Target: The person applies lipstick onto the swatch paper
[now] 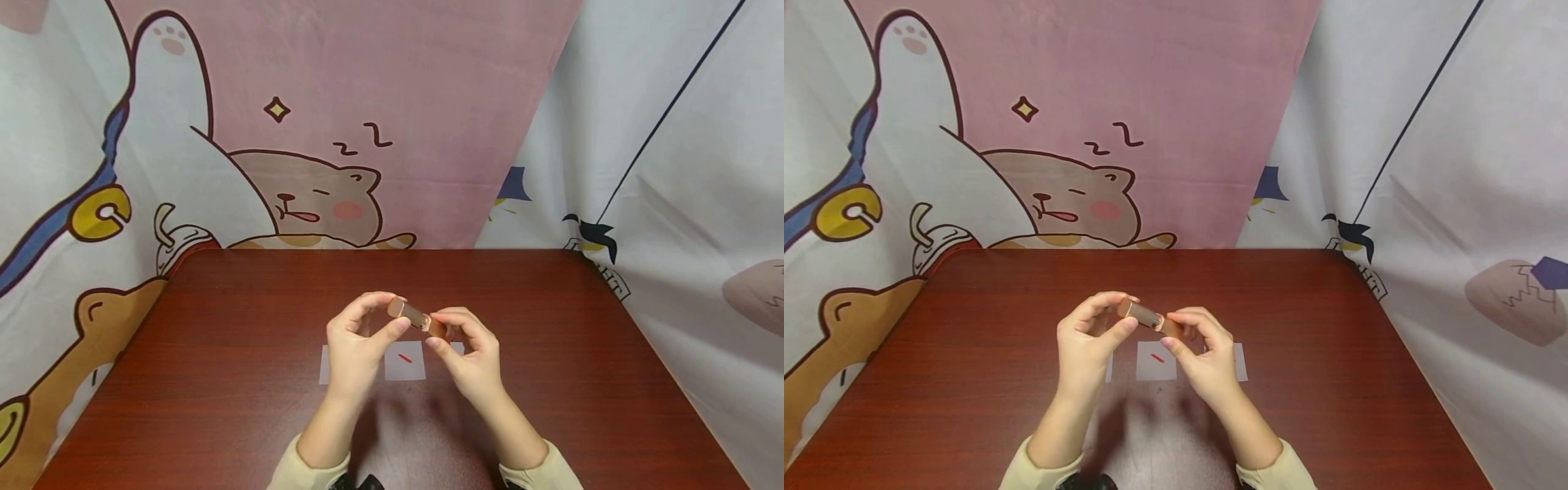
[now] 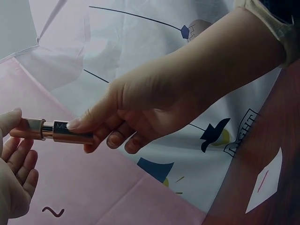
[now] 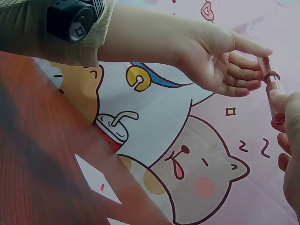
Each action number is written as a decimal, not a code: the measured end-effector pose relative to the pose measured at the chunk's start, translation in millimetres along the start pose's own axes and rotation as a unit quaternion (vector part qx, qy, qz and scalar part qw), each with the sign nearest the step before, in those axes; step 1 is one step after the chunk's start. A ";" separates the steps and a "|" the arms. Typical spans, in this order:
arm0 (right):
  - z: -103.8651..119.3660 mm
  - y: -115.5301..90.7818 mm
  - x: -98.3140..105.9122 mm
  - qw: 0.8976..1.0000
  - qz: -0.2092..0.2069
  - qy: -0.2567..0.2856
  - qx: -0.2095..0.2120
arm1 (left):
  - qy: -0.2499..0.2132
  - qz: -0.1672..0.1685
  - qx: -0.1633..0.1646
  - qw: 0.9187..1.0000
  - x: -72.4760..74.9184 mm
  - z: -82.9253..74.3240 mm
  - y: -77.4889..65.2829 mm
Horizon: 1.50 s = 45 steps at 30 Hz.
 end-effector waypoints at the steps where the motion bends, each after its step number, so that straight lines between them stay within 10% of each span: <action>1: 0.1 0.2 -0.1 1.000 0.000 0.000 0.000 | -0.001 0.001 0.002 1.000 -0.7 0.5 -0.3; 45: 10.1 12.6 -10.4 0.999 0.023 -0.033 -0.030 | 0.080 0.020 -0.013 0.997 -3.9 10.3 6.2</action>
Point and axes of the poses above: each hand's wrist, its own y-axis towards the middle knuckle, its own x-axis out of the back of the hand, z = x × y, the point moved 10 cm from there along y, towards the middle knuckle, and after that the axes turned 6 degrees about y, right-handed, at the moved point
